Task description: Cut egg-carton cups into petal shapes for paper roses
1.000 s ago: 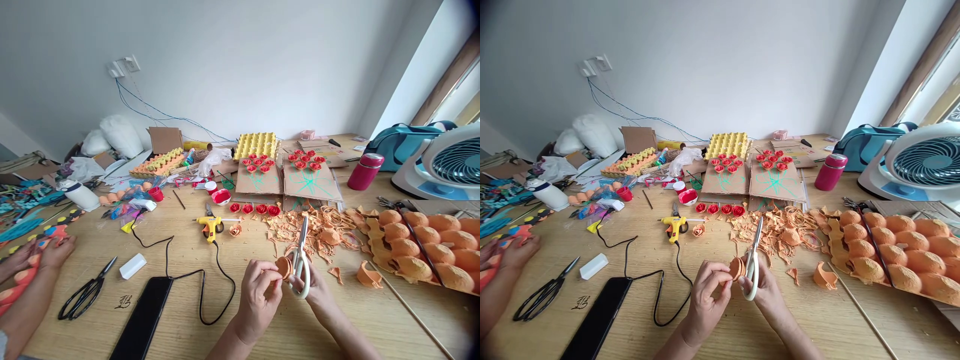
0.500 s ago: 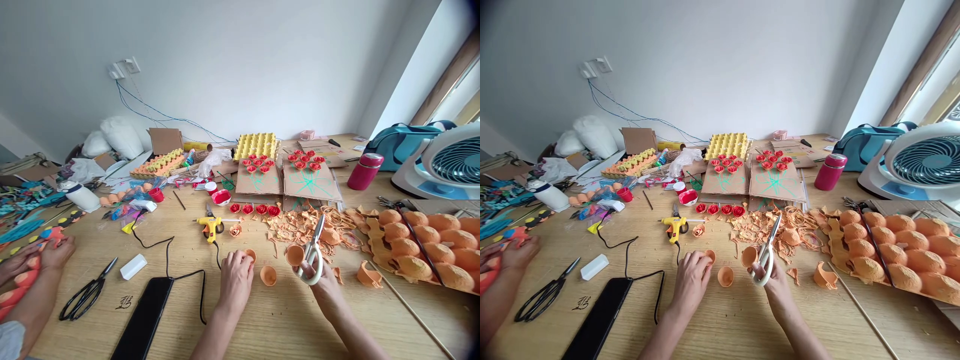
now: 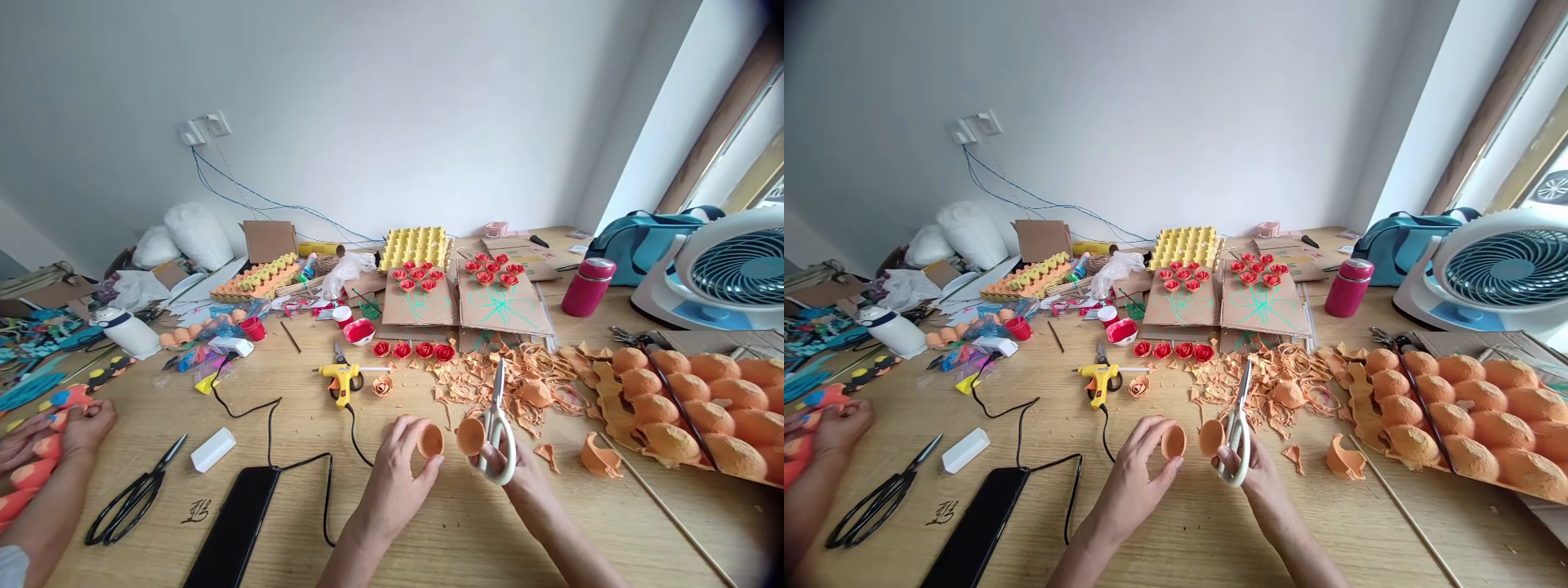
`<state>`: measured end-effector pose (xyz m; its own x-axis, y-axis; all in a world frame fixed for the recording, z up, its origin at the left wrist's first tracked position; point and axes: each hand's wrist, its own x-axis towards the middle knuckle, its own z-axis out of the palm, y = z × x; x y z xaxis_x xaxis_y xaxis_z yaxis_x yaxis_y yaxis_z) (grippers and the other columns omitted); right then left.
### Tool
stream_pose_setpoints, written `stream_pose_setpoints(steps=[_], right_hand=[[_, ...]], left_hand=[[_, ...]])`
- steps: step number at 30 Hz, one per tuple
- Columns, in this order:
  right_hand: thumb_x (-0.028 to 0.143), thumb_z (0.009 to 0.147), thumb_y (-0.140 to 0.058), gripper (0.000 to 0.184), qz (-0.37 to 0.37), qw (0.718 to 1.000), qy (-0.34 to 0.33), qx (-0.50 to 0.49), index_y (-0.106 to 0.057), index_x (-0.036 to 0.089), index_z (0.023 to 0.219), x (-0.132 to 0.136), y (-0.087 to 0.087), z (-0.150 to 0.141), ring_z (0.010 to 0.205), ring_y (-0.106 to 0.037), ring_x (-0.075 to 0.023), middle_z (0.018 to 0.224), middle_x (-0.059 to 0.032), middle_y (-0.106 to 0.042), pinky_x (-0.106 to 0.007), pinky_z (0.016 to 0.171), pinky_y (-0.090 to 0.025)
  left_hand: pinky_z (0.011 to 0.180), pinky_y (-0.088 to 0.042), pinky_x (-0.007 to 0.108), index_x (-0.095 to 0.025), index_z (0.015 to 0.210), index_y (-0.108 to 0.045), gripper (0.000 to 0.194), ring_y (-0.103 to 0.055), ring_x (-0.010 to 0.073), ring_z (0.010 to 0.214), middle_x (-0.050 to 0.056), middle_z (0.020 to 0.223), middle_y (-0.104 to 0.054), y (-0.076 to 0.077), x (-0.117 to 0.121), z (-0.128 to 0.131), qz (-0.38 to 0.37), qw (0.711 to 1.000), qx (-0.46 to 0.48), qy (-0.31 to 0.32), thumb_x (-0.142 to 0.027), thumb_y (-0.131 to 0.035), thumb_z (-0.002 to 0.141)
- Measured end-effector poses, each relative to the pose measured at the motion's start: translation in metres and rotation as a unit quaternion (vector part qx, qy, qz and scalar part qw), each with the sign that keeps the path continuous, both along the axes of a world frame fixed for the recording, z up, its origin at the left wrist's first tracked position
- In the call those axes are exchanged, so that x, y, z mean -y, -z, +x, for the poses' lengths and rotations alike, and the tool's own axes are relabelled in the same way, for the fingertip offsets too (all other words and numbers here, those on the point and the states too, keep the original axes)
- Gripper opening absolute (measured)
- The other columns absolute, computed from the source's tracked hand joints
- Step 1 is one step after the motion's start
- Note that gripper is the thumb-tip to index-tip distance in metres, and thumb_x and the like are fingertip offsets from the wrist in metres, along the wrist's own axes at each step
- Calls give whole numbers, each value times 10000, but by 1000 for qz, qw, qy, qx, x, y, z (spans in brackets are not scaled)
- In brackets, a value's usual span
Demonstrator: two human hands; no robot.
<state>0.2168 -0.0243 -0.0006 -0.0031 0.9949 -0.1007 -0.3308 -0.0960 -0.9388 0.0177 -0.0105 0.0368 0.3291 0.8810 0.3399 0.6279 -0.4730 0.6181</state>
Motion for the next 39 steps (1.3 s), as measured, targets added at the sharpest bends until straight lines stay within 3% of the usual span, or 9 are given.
stream_pose_setpoints(steps=[3, 6, 22, 29, 34, 39], right_hand=[[488, 746, -789, 399, 7, 999, -33, 6, -665, 231, 1025, 0, -1, -2, 786, -570, -197, 870, -23, -633, -335, 742, -499], [519, 719, -796, 426, 23, 997, -73, 12, -668, 224, 998, 1, -1, -2, 811, -580, -217, 872, -28, -643, -349, 763, -493], [546, 705, -784, 431, 49, 994, -93, 8, -690, 215, 965, 1, 0, -1, 871, -596, -249, 905, -51, -670, -368, 803, -474], [523, 690, -809, 449, 8, 992, -95, -81, -688, 238, 1016, 1, -1, -7, 927, -635, -264, 984, -69, -712, -393, 861, -491], [580, 680, -782, 404, -24, 989, -68, -133, -709, 230, 869, 0, 3, -6, 732, -620, -235, 749, -56, -681, -378, 714, -524], [605, 722, -735, 439, -34, 985, -79, -151, -755, 203, 896, 0, 4, -3, 718, -623, -227, 677, -59, -662, -378, 734, -518]], left_hand=[[897, -560, 377, -246, 1229, -585, 428, -636, 218, 997, 77, 1145, -608, -21, 4, 7, -15, 999, 43, 15, -129, -670, 826], [892, -556, 363, -261, 1227, -601, 476, -635, 210, 983, 56, 1096, -618, -30, 7, 15, -22, 997, 56, 49, -115, -720, 790], [853, -551, 351, -273, 1172, -653, 507, -641, 212, 937, 41, 1041, -650, -31, 10, 21, -45, 994, 73, 62, -74, -788, 726], [854, -551, 376, -244, 1176, -646, 475, -632, 225, 940, 63, 1059, -640, -24, 10, 28, -46, 995, 78, 40, -118, -792, 742], [827, -553, 381, -271, 1316, -545, 659, -619, 232, 937, 81, 1122, -629, -22, 12, 27, -38, 990, 126, 42, -224, -830, 724], [818, -547, 380, -266, 1263, -582, 553, -627, 244, 964, 76, 1104, -654, -18, 12, 27, -39, 989, 141, 19, -163, -783, 758]])
